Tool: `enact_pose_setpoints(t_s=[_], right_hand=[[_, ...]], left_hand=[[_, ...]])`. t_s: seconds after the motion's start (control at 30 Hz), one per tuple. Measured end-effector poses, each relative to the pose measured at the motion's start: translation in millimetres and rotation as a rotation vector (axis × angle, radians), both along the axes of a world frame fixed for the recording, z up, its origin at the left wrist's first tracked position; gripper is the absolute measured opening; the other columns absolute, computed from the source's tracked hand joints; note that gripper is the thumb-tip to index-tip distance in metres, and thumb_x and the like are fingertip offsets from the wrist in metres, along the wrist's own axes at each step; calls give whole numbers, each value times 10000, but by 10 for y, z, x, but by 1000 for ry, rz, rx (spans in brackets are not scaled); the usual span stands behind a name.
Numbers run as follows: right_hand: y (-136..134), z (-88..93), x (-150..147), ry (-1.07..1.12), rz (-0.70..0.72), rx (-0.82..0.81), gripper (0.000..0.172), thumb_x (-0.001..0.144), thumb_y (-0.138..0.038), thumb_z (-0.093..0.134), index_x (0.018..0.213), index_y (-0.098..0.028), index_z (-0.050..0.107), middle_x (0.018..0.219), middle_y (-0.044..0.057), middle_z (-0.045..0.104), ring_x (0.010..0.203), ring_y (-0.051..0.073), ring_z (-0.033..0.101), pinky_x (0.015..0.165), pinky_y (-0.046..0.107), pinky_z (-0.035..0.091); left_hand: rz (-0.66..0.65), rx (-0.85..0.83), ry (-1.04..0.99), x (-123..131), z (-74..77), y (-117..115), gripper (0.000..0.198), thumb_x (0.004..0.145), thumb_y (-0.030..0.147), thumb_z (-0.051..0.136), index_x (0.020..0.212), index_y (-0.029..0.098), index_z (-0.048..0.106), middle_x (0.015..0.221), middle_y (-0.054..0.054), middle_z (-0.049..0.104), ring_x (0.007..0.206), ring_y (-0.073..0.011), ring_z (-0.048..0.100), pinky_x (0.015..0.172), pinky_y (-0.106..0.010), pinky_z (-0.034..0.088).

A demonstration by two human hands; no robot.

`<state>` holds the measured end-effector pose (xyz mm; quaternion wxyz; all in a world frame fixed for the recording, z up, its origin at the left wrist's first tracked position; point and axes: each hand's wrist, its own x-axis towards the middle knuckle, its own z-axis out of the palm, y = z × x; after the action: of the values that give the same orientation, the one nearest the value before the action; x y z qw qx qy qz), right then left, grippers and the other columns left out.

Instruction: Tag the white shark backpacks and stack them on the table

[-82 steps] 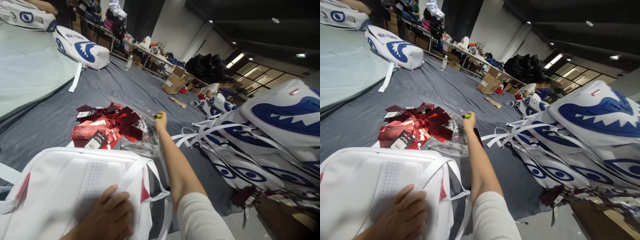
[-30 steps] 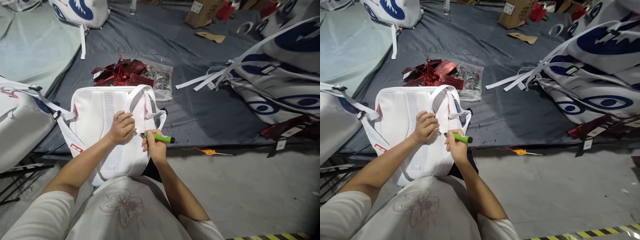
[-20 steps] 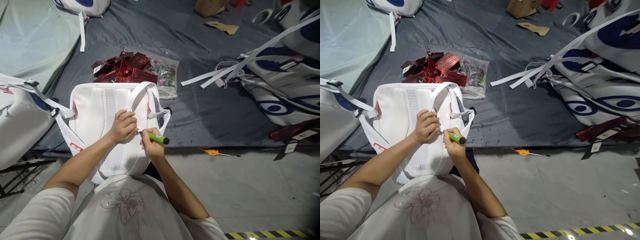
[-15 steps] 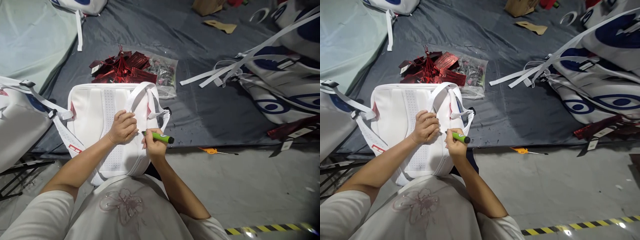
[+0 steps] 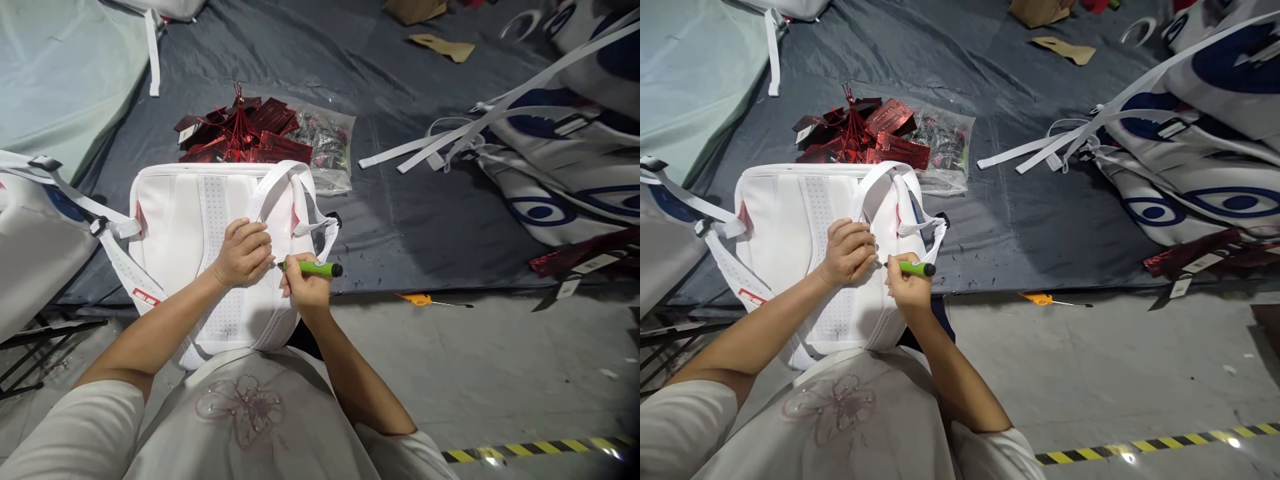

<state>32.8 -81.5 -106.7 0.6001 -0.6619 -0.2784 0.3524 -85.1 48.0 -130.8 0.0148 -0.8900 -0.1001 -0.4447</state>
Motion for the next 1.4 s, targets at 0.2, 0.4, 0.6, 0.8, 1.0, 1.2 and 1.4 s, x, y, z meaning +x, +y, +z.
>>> enact_pose_setpoints(t_s=[0.2, 0.4, 0.6, 0.8, 1.0, 1.2, 1.4], right_hand=[[-18, -3, 100, 45, 82, -24, 316, 840, -499, 626, 769, -203, 541, 490, -76, 552, 342, 72, 471, 359, 178, 382], [-266, 118, 96, -5, -132, 184, 275, 892, -414, 609, 1063, -199, 593, 682, -27, 694, 428, 100, 561, 394, 201, 439], [-372, 540, 215, -697, -116, 658, 396, 916, -200, 603, 1299, -301, 587, 1138, 44, 733, 1066, 214, 686, 990, 416, 532], [-387, 234, 369, -911, 203, 410, 342, 990, -201, 504, 1316, -232, 602, 1034, 61, 731, 933, 198, 684, 812, 337, 519], [-449, -188, -30, -1289, 240, 182, 254, 930, -191, 615, 1181, -190, 652, 871, 57, 675, 844, 223, 576, 859, 398, 380], [-686, -244, 171, -1308, 347, 146, 169, 950, -153, 553, 1073, -220, 647, 787, 14, 659, 795, 200, 558, 804, 370, 358], [-1477, -51, 565, -1352, 14, 181, 277, 960, -151, 478, 1138, -306, 622, 760, 21, 657, 719, 234, 602, 1006, 531, 330]], left_hand=[[435, -252, -110, -24, 81, 20, 451, 918, 461, 522, 1282, 196, 510, 1379, -177, 524, 1320, -309, 466, 1070, -511, 379], [402, -508, 163, -63, 496, -282, 394, 963, 311, 409, 1312, 158, 512, 1166, -174, 629, 1024, -259, 627, 813, -403, 529], [-337, -478, 952, 32, 760, -1097, 229, 902, 266, 513, 1017, 305, 707, 784, 14, 727, 643, -159, 650, 597, -275, 505], [31, -211, 683, 149, 996, -312, 224, 900, 141, 504, 981, 177, 710, 1067, -111, 714, 1052, -253, 620, 887, -392, 456], [20, 15, 850, 206, 908, 94, 222, 756, 363, 766, 825, 165, 693, 879, -87, 707, 951, -259, 581, 947, -444, 351], [-4, 98, 1006, 209, 1000, 47, 306, 669, 387, 834, 805, 163, 678, 888, -90, 721, 927, -265, 599, 926, -433, 337], [-32, 130, 859, -28, 1296, -209, 198, 764, 316, 746, 706, 183, 611, 688, -61, 668, 697, -214, 610, 740, -369, 365]])
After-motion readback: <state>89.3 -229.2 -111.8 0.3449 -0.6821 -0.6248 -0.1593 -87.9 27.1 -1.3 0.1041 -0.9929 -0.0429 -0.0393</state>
